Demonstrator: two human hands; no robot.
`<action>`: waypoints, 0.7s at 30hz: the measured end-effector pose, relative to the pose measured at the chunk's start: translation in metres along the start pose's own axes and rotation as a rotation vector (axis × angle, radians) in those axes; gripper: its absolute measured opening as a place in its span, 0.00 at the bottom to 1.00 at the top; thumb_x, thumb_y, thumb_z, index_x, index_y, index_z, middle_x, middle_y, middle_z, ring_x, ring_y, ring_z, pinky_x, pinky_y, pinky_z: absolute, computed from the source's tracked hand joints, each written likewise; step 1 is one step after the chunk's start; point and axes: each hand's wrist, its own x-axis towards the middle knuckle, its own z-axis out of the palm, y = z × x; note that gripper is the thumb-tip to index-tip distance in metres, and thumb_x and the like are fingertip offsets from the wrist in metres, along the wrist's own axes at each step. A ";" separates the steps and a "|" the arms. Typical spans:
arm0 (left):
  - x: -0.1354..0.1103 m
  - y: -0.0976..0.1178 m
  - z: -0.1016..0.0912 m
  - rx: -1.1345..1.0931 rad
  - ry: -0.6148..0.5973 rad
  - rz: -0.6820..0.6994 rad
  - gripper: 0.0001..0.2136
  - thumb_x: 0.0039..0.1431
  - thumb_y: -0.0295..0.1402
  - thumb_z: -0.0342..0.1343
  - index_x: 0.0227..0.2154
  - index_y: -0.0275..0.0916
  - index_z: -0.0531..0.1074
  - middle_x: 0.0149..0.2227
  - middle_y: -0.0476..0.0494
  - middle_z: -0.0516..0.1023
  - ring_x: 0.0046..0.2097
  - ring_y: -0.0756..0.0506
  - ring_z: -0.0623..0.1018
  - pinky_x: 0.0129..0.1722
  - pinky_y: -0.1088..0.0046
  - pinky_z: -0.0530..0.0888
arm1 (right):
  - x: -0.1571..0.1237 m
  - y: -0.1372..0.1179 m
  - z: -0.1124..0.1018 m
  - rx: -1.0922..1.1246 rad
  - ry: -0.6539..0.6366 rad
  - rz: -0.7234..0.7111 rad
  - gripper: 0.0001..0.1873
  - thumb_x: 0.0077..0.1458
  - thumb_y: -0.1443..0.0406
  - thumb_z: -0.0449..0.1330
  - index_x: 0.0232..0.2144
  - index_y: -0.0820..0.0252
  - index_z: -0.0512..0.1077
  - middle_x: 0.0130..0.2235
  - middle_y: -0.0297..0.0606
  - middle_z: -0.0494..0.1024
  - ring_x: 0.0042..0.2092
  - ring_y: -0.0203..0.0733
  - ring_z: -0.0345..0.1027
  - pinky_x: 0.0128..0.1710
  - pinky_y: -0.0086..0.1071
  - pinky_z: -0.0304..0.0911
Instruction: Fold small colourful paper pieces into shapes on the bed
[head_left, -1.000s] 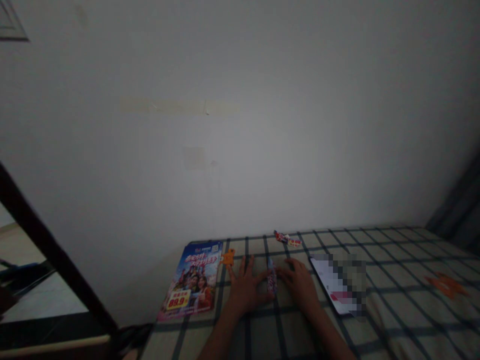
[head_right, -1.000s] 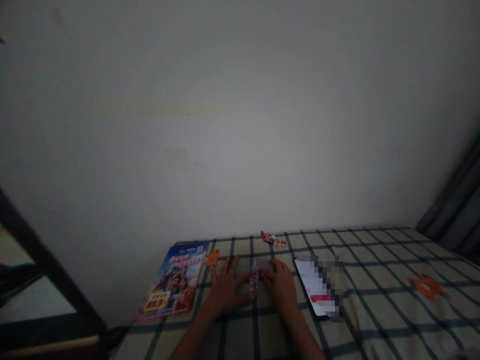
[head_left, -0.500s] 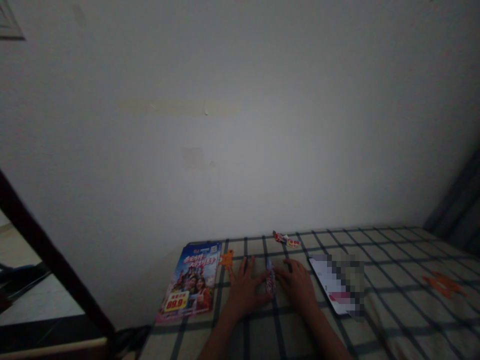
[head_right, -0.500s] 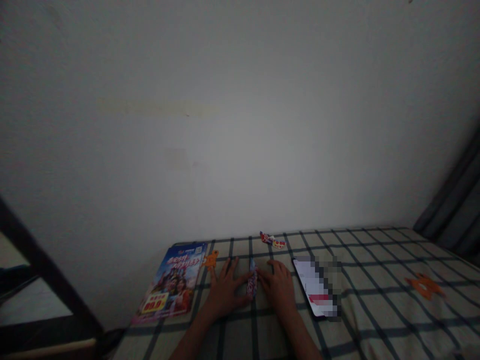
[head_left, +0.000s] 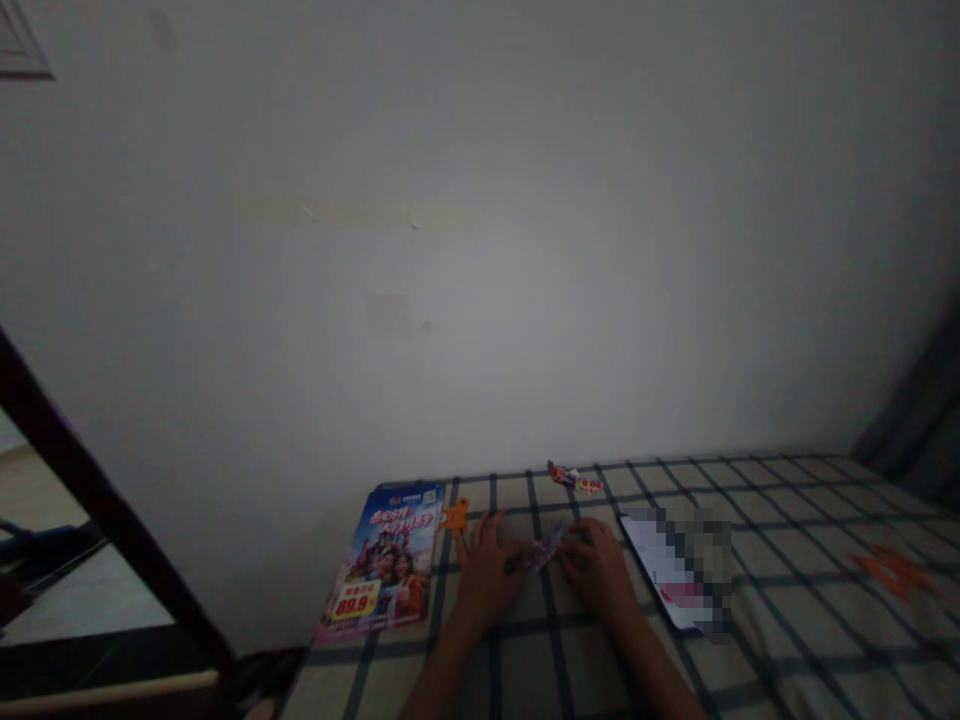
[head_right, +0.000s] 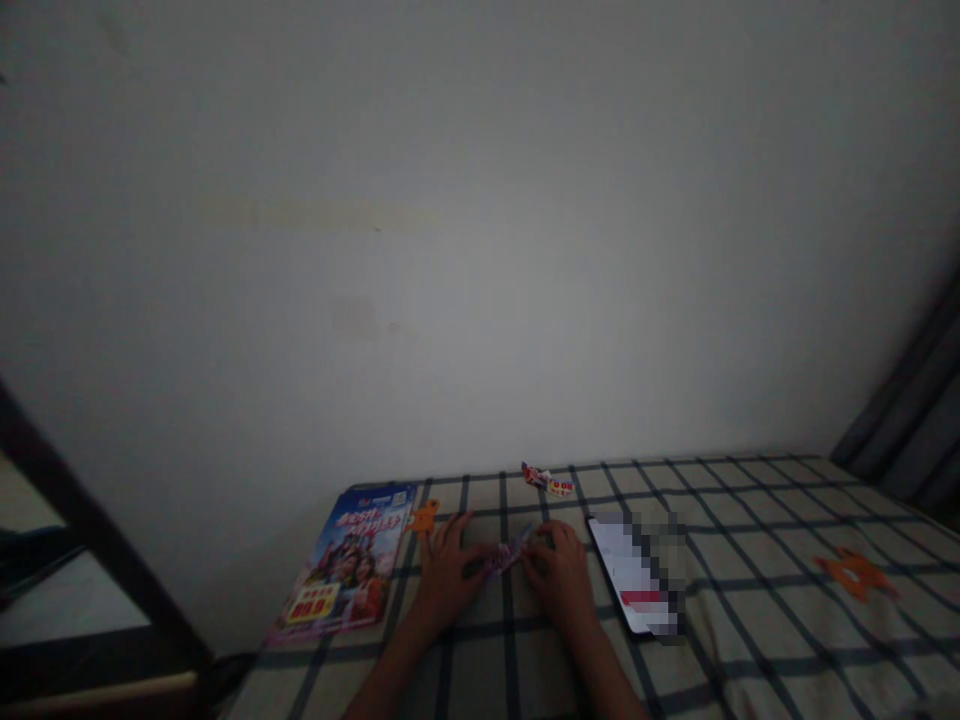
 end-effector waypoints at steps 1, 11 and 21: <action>0.000 0.001 0.001 0.001 0.013 -0.008 0.12 0.61 0.45 0.57 0.47 0.67 0.76 0.69 0.53 0.58 0.70 0.33 0.53 0.65 0.35 0.39 | 0.000 0.000 0.000 0.009 -0.003 -0.015 0.07 0.56 0.64 0.61 0.33 0.51 0.80 0.45 0.42 0.74 0.50 0.48 0.66 0.50 0.42 0.64; 0.001 0.003 0.005 0.012 0.086 -0.041 0.15 0.57 0.58 0.55 0.44 0.69 0.77 0.66 0.53 0.63 0.68 0.32 0.57 0.64 0.33 0.39 | 0.000 -0.003 -0.004 0.028 0.001 0.021 0.06 0.56 0.62 0.62 0.31 0.49 0.81 0.49 0.42 0.74 0.53 0.49 0.64 0.53 0.43 0.63; 0.004 0.013 -0.006 0.014 -0.013 -0.123 0.13 0.55 0.54 0.60 0.44 0.67 0.78 0.69 0.55 0.58 0.69 0.27 0.51 0.62 0.29 0.35 | 0.002 -0.004 -0.008 -0.053 -0.052 0.193 0.08 0.58 0.58 0.62 0.32 0.45 0.83 0.50 0.43 0.74 0.54 0.52 0.63 0.55 0.42 0.63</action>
